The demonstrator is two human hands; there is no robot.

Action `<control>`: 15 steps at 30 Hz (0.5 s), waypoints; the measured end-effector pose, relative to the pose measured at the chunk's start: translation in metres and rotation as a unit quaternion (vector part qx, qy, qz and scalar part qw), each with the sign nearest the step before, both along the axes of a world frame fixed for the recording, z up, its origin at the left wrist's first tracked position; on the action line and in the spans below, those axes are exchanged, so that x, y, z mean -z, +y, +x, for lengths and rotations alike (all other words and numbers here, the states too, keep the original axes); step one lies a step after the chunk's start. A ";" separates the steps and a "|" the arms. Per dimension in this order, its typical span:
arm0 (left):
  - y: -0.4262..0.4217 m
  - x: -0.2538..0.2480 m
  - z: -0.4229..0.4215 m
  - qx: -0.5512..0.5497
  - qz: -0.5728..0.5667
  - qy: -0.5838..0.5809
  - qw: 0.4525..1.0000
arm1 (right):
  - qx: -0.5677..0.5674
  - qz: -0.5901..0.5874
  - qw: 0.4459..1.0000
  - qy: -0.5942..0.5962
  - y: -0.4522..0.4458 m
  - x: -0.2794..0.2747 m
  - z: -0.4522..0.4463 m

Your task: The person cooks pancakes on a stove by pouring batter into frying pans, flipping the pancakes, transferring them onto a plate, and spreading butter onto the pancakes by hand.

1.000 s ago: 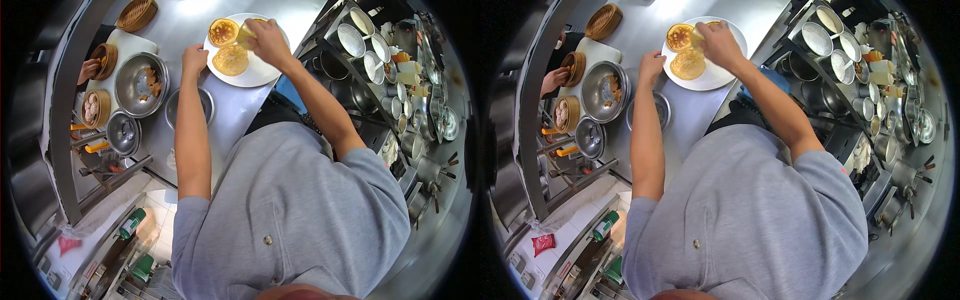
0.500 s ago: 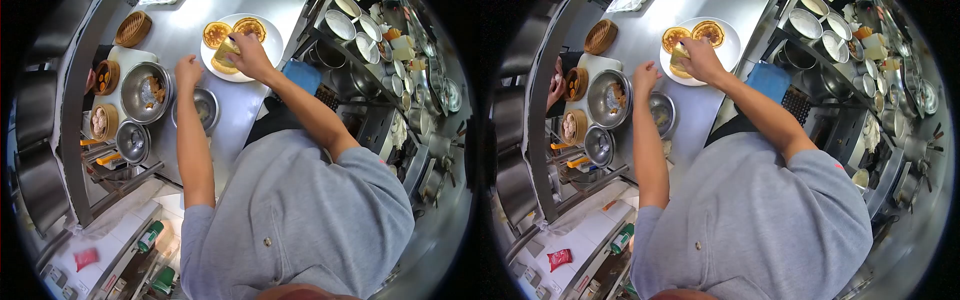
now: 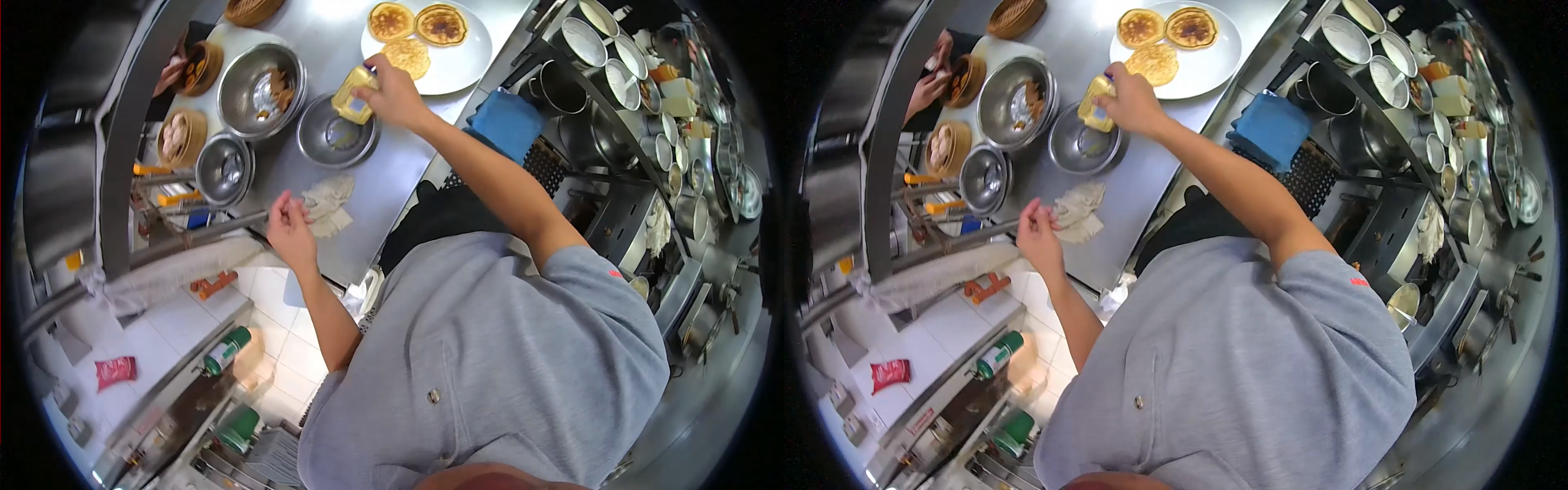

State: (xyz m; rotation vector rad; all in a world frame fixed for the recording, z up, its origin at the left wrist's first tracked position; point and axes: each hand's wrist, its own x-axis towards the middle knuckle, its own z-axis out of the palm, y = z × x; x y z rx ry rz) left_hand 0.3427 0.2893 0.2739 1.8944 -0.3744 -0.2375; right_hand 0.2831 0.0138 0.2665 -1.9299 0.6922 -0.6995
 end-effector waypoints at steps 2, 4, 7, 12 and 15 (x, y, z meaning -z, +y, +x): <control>0.038 0.010 -0.027 -0.036 0.020 0.014 0.999 | 0.014 -0.013 1.000 -0.012 0.004 0.016 0.010; 0.071 0.020 -0.051 -0.076 0.029 0.050 0.995 | 0.023 -0.002 0.999 0.023 0.023 0.017 0.015; 0.100 0.028 -0.081 -0.094 0.013 0.110 0.989 | 0.073 0.004 0.997 0.022 0.048 0.029 0.016; 0.127 0.026 -0.106 0.041 0.088 0.105 0.990 | 0.074 -0.007 0.997 0.026 0.075 0.048 0.007; 0.133 0.025 -0.100 0.144 0.130 0.097 0.976 | 0.048 0.034 0.996 0.060 0.089 0.032 -0.031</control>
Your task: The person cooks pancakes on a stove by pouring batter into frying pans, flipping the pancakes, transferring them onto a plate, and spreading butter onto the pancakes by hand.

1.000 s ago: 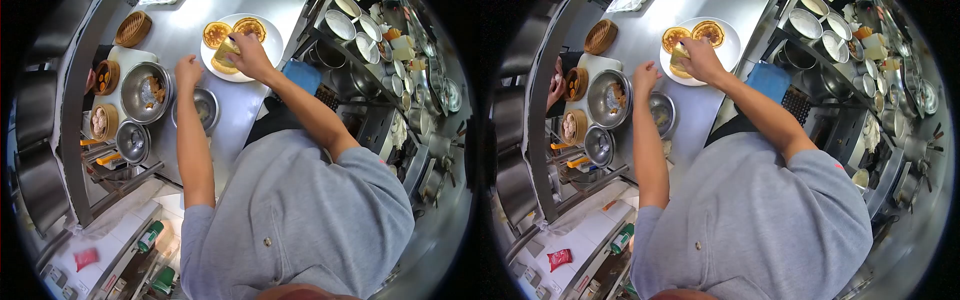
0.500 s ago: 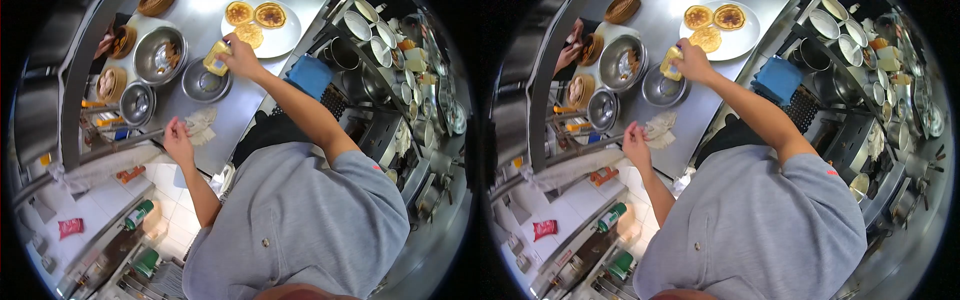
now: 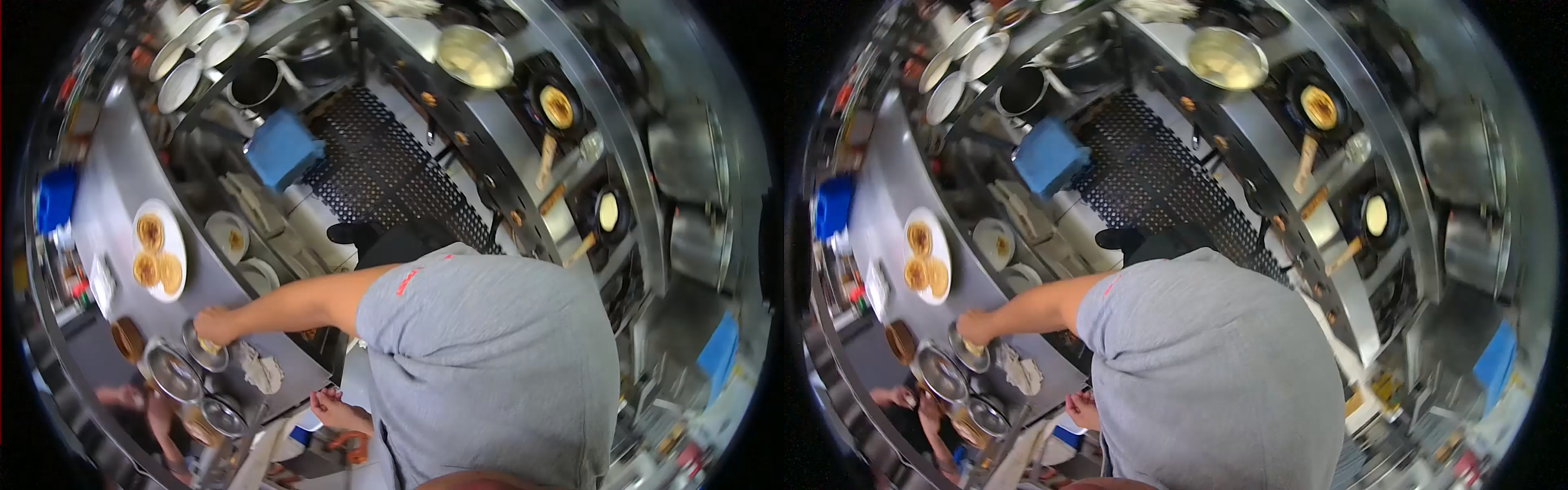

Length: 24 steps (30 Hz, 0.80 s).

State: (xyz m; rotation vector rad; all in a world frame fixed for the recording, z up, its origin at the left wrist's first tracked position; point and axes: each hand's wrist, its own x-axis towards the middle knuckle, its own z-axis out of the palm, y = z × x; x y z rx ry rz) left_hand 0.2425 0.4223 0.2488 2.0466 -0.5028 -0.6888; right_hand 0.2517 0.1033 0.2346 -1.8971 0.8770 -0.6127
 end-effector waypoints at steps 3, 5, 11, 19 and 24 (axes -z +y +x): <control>0.005 -0.013 0.002 0.032 0.036 -0.030 0.998 | -0.017 0.029 0.999 -0.004 0.023 -0.007 -0.033; -0.003 -0.028 -0.005 0.033 0.006 -0.011 0.999 | -0.013 0.027 0.999 -0.023 0.040 -0.011 -0.053; 0.005 -0.019 -0.016 0.090 -0.042 0.021 0.995 | 0.082 -0.021 0.992 -0.096 0.111 -0.002 -0.125; 0.090 -0.005 -0.041 0.185 -0.065 0.063 0.979 | -0.018 0.023 0.993 0.110 0.273 0.086 -0.214; 0.258 0.032 0.013 0.159 -0.022 0.124 0.979 | -0.112 0.108 0.955 0.251 0.404 0.124 -0.236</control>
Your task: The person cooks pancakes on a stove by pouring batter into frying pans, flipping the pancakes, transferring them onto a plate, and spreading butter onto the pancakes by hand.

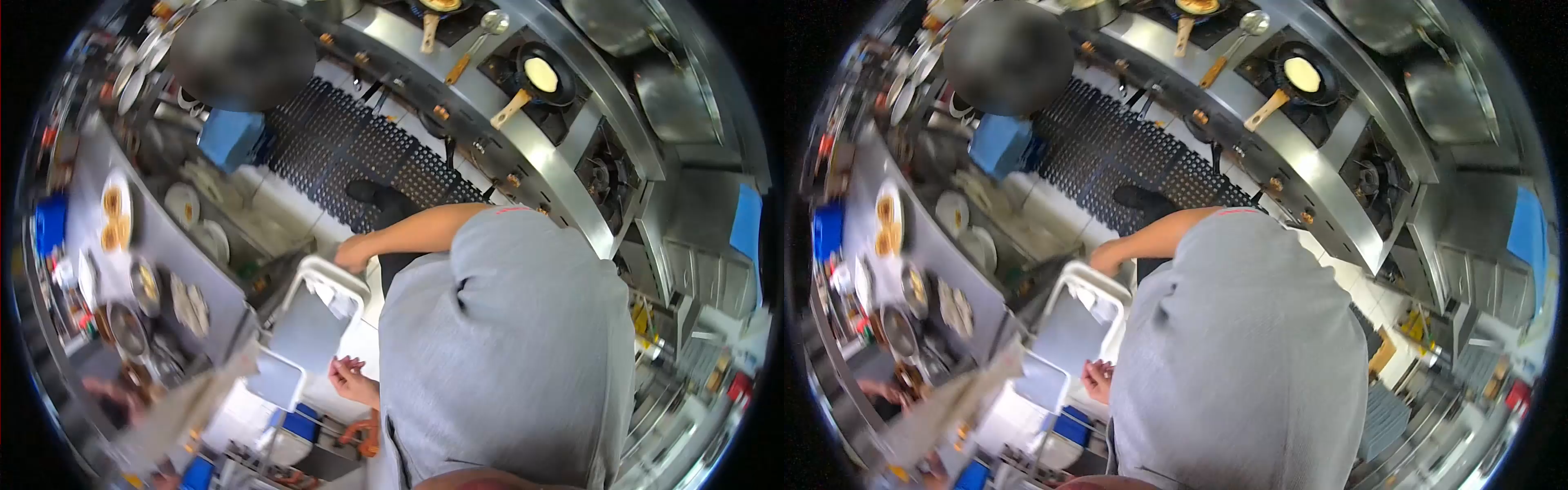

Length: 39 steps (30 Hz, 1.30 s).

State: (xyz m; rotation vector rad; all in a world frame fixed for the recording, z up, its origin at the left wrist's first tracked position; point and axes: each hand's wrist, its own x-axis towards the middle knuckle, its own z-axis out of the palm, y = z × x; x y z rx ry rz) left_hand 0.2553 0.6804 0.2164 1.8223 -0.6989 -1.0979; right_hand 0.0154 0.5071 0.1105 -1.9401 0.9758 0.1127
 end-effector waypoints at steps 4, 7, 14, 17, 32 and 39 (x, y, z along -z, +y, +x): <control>0.159 0.022 0.043 -0.092 0.068 0.010 0.993 | -0.092 0.143 0.961 0.220 0.109 0.066 0.004; 0.250 -0.001 0.078 -0.212 0.101 0.007 0.972 | -0.073 0.214 0.956 0.185 0.145 0.033 0.034; 0.305 -0.003 0.187 -0.352 0.061 0.032 0.933 | -0.167 0.280 0.901 0.288 0.168 0.039 0.146; 0.292 0.012 0.238 -0.337 0.046 0.061 0.938 | -0.283 0.155 0.925 0.202 0.165 0.022 0.218; 0.364 0.114 0.523 -0.374 0.223 0.141 0.889 | -0.481 -0.084 0.872 -0.032 0.102 -0.027 0.801; 0.207 0.078 0.736 -0.434 0.035 0.082 0.896 | -0.493 -0.074 0.862 -0.088 0.020 -0.063 1.077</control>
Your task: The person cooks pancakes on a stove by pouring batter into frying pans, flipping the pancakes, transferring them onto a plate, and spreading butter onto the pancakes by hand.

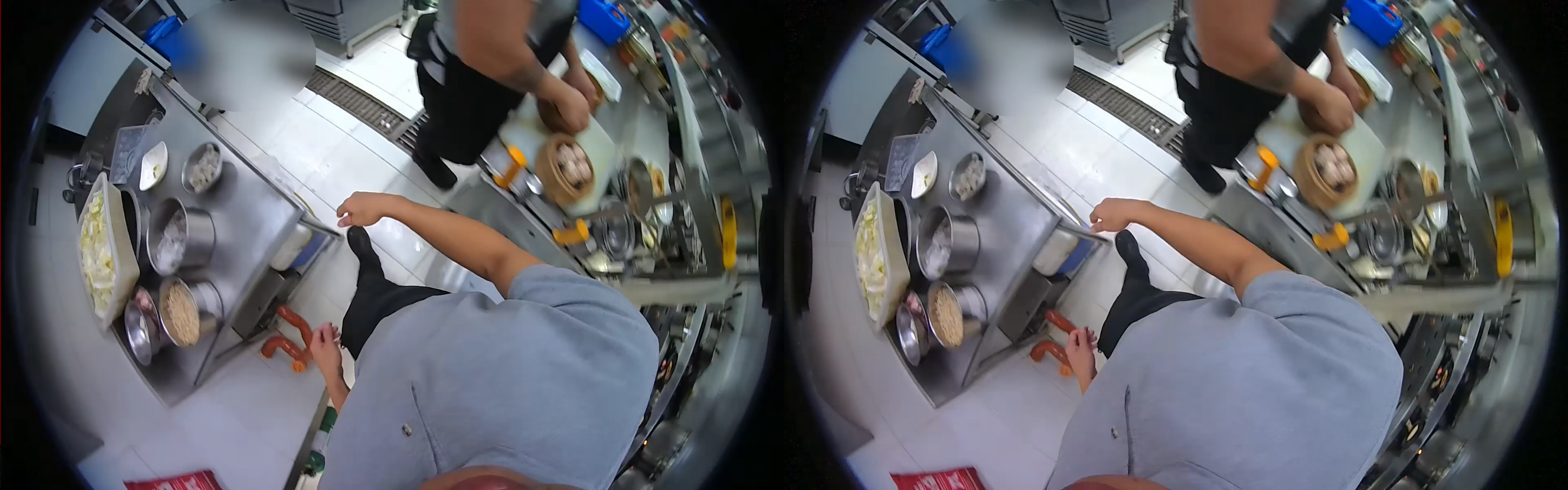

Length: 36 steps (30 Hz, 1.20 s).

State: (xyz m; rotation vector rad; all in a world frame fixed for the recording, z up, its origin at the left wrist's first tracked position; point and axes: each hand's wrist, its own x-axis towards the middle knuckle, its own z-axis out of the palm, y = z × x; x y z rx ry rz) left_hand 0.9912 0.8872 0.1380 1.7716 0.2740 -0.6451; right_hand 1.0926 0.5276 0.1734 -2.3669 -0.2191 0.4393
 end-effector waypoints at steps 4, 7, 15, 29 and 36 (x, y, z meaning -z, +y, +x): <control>-0.110 -0.070 0.124 0.110 -0.128 -0.039 0.985 | 0.048 -0.076 0.996 0.015 -0.080 0.057 0.120; -0.167 -0.104 0.190 0.131 -0.202 -0.030 0.970 | 0.058 -0.194 0.968 0.149 -0.150 0.102 0.163; -0.287 -0.106 0.359 0.177 -0.158 0.000 0.971 | 0.119 -0.163 0.941 0.270 -0.314 0.165 0.265; -0.511 0.075 0.710 0.127 0.129 0.185 0.966 | 0.395 -0.062 0.897 0.188 -0.622 0.096 0.455; -0.719 0.113 0.855 0.315 0.194 0.177 0.912 | 0.664 0.004 0.733 0.149 -0.784 0.171 0.369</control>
